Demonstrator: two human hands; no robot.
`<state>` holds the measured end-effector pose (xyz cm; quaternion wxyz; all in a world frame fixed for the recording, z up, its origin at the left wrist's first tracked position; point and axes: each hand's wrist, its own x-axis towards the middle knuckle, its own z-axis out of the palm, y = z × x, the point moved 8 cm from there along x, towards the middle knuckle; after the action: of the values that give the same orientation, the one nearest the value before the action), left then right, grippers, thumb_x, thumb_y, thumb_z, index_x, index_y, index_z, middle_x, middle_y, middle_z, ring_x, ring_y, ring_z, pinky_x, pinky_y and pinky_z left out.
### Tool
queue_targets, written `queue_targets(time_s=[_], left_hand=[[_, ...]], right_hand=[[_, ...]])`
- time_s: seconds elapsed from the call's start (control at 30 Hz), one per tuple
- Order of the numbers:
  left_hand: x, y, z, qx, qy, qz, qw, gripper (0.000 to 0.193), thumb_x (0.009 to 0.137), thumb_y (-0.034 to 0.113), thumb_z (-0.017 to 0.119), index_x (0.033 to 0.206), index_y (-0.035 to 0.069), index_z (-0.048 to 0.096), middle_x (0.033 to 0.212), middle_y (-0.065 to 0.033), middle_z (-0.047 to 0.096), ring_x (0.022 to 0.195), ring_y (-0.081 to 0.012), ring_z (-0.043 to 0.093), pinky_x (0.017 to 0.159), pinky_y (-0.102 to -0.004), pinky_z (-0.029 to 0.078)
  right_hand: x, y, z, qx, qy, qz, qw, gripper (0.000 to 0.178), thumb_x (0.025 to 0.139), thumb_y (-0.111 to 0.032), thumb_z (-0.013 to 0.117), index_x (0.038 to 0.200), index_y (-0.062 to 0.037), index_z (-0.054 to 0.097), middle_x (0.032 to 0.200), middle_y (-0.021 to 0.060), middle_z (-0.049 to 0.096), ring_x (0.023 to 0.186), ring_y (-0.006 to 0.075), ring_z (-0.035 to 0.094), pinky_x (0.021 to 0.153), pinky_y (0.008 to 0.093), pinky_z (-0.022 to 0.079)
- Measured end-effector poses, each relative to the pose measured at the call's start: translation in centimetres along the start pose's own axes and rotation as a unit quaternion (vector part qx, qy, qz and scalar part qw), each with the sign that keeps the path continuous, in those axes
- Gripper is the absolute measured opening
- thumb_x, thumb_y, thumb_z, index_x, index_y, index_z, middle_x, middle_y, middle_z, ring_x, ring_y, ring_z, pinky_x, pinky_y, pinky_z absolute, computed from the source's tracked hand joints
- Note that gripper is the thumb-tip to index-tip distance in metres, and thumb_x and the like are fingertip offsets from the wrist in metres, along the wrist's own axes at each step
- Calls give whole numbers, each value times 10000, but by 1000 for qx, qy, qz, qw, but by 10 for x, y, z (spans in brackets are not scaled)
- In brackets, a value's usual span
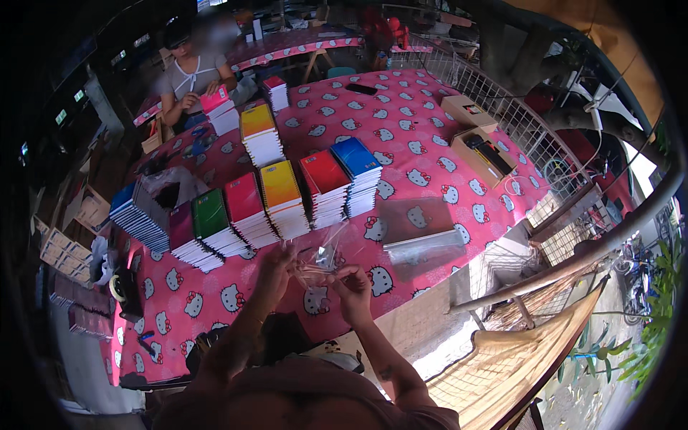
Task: The person inserts spiral notebooks into individual plastic sleeves and seals the bags with tape from a dispenser. They move the finished packages into stacks on the table.
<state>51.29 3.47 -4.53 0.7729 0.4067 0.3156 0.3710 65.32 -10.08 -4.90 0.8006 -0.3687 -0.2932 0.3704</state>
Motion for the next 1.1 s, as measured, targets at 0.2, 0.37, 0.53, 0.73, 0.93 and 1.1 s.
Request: queue_targets(time_s=[0.2,0.37,0.53,0.73,0.93,1.1], left_hand=[[-87,43,-191,-73,154,98,980,162,964,225,635,1027,77,626,992,-45,660,889,-168,647,806,-340,523],[-164,70,-307,103,245,-8,964,170,959,217,626,1031,63,626,967,-62,697,856,-164,678,760,-314,524],[-179,90,-391,258,171,-27,951,246,981,256,615,1125,58,640,966,-91,722,857,-166,699,716,-301,528],[-263,166,-488,573,508,116,633,302,933,245,635,1184,77,657,1080,-163,676,928,-315,668,786,-427,544],[-344,154,-567,739,381,82,550,367,813,172,680,1179,150,670,1207,-156,609,1152,-353,538,1009,-461,428],[-349,168,-557,760,326,60,559,317,841,148,660,1158,140,652,1139,-143,626,1133,-346,552,1012,-484,422]], right_hand=[[-34,37,17,-85,64,89,990,285,860,44,687,1061,-85,531,1021,65,585,969,179,622,792,333,543],[-65,25,172,-509,-223,-162,816,393,830,-21,687,1197,-88,561,1153,146,557,1091,337,580,934,446,478],[-131,186,267,-461,-621,-79,630,484,806,-114,722,1267,-126,576,1300,117,551,1194,337,556,947,493,455],[-189,252,316,-518,-637,-97,563,647,805,-455,742,1351,-166,549,1457,152,416,1200,390,547,1000,545,432],[-198,298,358,-618,-495,-141,594,586,848,-452,677,1349,-173,559,1434,158,434,1238,407,505,989,585,418],[-192,334,376,-602,-500,-104,614,504,912,-410,603,1358,-178,567,1415,160,459,1245,419,476,999,587,409]])
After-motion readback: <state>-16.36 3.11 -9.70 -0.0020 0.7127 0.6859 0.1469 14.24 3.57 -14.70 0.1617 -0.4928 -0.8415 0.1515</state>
